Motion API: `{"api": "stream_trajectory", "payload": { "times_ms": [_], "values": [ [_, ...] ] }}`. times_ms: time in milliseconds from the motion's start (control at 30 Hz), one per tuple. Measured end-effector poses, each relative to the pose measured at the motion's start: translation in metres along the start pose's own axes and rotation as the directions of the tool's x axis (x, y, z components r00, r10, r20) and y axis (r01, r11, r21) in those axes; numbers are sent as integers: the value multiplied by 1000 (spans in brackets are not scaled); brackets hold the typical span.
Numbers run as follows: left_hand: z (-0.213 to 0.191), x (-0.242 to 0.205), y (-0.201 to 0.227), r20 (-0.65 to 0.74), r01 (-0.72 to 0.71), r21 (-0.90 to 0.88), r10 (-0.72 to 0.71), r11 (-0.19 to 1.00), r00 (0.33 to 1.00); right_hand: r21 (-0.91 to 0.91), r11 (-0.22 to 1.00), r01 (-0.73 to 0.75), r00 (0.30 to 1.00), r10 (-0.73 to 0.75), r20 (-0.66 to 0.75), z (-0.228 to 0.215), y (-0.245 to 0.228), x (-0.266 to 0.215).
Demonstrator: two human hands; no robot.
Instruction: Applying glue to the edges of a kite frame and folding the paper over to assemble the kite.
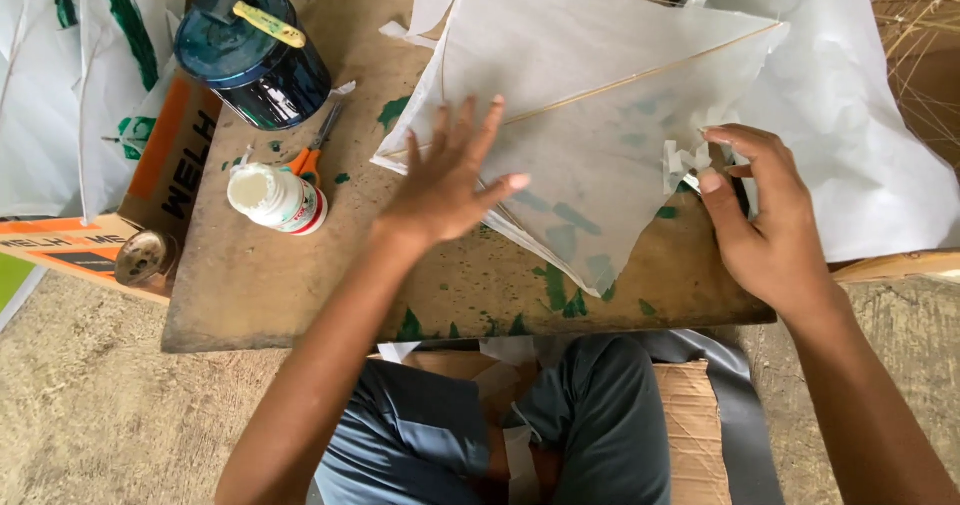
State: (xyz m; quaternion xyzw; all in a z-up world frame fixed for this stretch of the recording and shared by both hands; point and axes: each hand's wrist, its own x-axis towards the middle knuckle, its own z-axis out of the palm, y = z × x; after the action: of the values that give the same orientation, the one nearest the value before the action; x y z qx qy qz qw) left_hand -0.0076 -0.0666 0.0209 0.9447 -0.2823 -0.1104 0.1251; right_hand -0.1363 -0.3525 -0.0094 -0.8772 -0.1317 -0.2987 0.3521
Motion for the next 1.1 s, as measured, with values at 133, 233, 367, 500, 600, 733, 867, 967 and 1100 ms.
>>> {"api": "stream_trajectory", "payload": {
  "times_ms": [133, 233, 367, 500, 600, 733, 867, 967, 1100],
  "values": [
    [36, 4, 37, -15, -58, -97, 56, 994, 998, 65, 995, 71, 997, -73, 30, 12, -1, -3],
    [65, 7, 54, -51, -125, 16, 125, 992, 991, 77, 997, 28, 995, -35, 97, 25, -6, -8],
    [79, 7, 50, -114, -230, 46, 234, 972, 966, 165, 986, 0, 995, -17, 101, 36, -16, -9],
    [73, 2, 38, -60, -224, 51, 227, 973, 972, 179, 984, -6, 989, -21, 146, 45, -14, -13],
    [61, -7, 33, -15, -211, 61, 212, 976, 977, 170, 985, -6, 989, -20, 150, 44, -22, -11],
    [53, -6, 7, 8, -244, -12, 244, 970, 970, 115, 992, 45, 989, -61, 135, 39, -28, -10],
    [31, 1, -18, 56, -264, -118, 272, 957, 961, 101, 993, 56, 994, -65, 90, 33, -28, -7],
    [11, -1, -32, 4, -228, -155, 231, 961, 973, 98, 993, 71, 994, -78, 74, 32, -22, -11],
    [-2, 6, -40, -245, -126, 187, 171, 974, 954, 71, 994, 86, 996, -86, -6, 29, -23, -14]
  ]
}}
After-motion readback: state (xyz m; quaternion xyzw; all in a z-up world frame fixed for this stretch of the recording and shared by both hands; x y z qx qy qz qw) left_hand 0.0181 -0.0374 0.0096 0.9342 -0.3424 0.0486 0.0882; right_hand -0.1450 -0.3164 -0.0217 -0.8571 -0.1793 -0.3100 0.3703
